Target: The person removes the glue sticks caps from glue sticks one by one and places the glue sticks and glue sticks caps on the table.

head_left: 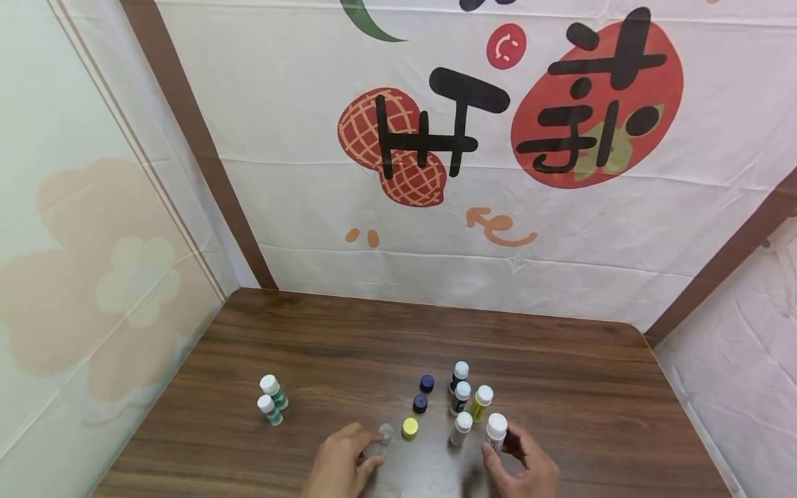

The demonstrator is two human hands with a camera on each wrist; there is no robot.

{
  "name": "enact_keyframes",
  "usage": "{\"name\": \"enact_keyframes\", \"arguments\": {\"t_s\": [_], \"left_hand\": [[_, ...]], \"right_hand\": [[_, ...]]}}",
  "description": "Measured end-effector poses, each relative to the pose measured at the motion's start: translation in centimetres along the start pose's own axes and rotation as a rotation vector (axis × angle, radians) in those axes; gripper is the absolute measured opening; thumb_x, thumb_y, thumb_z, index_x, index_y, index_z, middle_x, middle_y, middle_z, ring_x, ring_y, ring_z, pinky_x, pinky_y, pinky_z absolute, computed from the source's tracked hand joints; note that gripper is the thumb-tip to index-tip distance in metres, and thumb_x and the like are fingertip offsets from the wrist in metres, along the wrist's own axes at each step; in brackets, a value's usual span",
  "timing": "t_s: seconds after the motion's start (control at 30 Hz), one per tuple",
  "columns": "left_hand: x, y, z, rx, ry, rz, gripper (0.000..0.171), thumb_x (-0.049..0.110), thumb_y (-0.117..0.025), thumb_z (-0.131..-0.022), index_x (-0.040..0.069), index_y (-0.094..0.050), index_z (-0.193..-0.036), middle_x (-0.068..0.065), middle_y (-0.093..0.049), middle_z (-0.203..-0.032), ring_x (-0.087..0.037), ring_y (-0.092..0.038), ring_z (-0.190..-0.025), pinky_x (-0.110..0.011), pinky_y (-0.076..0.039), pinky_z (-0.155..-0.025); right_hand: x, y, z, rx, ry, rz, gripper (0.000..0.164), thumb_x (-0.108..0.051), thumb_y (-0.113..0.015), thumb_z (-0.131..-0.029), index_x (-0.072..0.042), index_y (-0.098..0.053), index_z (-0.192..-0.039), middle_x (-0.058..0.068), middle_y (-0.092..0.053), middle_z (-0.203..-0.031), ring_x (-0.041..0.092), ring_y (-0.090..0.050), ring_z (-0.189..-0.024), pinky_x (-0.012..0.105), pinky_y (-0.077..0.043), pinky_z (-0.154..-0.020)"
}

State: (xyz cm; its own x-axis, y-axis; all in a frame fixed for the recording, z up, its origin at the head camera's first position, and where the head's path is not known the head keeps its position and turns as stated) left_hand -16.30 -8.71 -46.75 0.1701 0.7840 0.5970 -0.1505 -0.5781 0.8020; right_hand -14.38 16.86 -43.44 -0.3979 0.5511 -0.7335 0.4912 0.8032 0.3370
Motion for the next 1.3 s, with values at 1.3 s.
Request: {"name": "enact_keyframes", "arguments": {"t_s": [1.3], "left_hand": [[-3.5,-5.7,-1.3,-0.266,0.321,-0.044,0.019,0.004,-0.07,-0.072,0.006,-0.064,-0.089,-0.001,-0.049,-0.079,-0.015,-0.051,-0.068,-0.031,-0.045,-0.062]], "right_hand": [[5.8,-3.3,1.8,-0.233,-0.338,0.245,0.034,-0.006,-0.078,-0.064,-0.003,-0.059,-0.091,0.009,-0.066,-0.081,0.022,-0.065,-0.069,0.026,-0.052,-0.058]]}}
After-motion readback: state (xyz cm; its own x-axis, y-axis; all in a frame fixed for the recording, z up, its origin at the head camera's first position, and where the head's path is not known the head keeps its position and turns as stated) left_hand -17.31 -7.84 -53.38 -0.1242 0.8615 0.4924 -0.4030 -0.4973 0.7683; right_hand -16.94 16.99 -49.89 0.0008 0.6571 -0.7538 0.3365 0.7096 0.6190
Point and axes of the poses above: each hand's wrist, its own z-axis away from the middle knuckle, its own y-axis out of the back of the hand, x = y × z, the point moved 9 cm from there along -z, towards the middle knuckle
